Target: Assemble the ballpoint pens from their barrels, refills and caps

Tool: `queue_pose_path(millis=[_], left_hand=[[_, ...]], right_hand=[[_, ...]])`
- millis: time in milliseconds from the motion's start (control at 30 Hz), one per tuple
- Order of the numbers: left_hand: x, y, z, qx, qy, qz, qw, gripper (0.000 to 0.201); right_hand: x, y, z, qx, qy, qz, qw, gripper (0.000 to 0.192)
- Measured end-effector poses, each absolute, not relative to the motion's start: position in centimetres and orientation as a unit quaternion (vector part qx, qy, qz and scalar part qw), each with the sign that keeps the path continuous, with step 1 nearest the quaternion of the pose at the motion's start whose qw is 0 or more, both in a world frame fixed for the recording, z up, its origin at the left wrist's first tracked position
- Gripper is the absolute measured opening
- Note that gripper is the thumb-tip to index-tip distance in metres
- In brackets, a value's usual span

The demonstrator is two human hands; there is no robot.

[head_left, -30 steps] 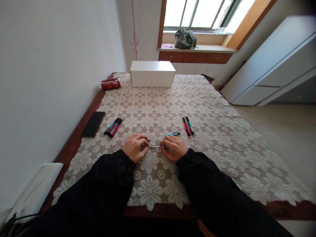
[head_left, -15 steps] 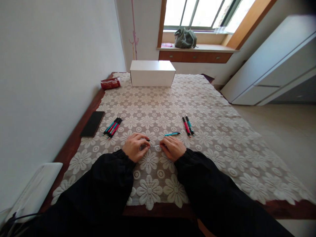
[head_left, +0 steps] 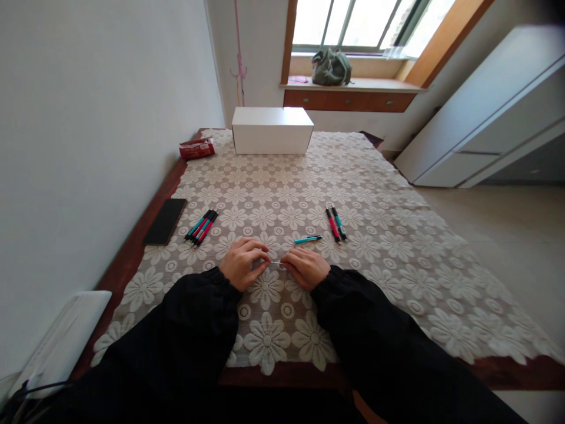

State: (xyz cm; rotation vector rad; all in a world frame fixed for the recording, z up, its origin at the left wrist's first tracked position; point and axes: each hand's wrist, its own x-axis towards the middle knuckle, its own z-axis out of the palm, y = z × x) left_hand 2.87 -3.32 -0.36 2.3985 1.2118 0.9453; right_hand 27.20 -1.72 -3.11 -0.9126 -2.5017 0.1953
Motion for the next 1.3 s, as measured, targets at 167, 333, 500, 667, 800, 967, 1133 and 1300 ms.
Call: queue_pose_path(millis=[167,333,500,667,800,967,1133,1300], left_hand=[[2.89,-3.34,-0.30,0.839,0.407,0.331,0.147,0.006],[2.93,-3.35,-0.37,0.841,0.396,0.338,0.148,0.007],[3.02,-3.32,-0.20,0.842,0.391,0.340,0.150,0.009],[2.97,-3.29,-0.21,0.843,0.390,0.339,0.150,0.009],[2.93,-3.28,-0.39,0.836,0.401,0.341,0.151,0.008],[2.95,-3.29,-0.31,0.832,0.410,0.343,0.147,0.005],[2.91,-3.28,-0.13,0.835,0.410,0.337,0.144,0.006],[2.87,-3.33,-0.17,0.831,0.413,0.341,0.146,0.005]], right_hand=[[27.15,-1.77,-3.40,-0.330,-0.917,0.067,0.216,0.021],[27.02,-1.94,-3.66,-0.349,-0.912,0.063,0.206,0.016],[27.00,-2.01,-3.13,-0.337,-0.918,0.063,0.202,0.019],[27.03,-1.98,-2.95,-0.331,-0.920,0.070,0.198,0.019],[26.97,-2.09,-3.25,-0.346,-0.912,0.061,0.211,0.019],[27.00,-2.15,-3.53,-0.355,-0.904,0.067,0.228,0.020],[27.06,-2.09,-3.41,-0.353,-0.906,0.078,0.222,0.016],[27.02,-2.09,-3.12,-0.351,-0.905,0.081,0.227,0.017]])
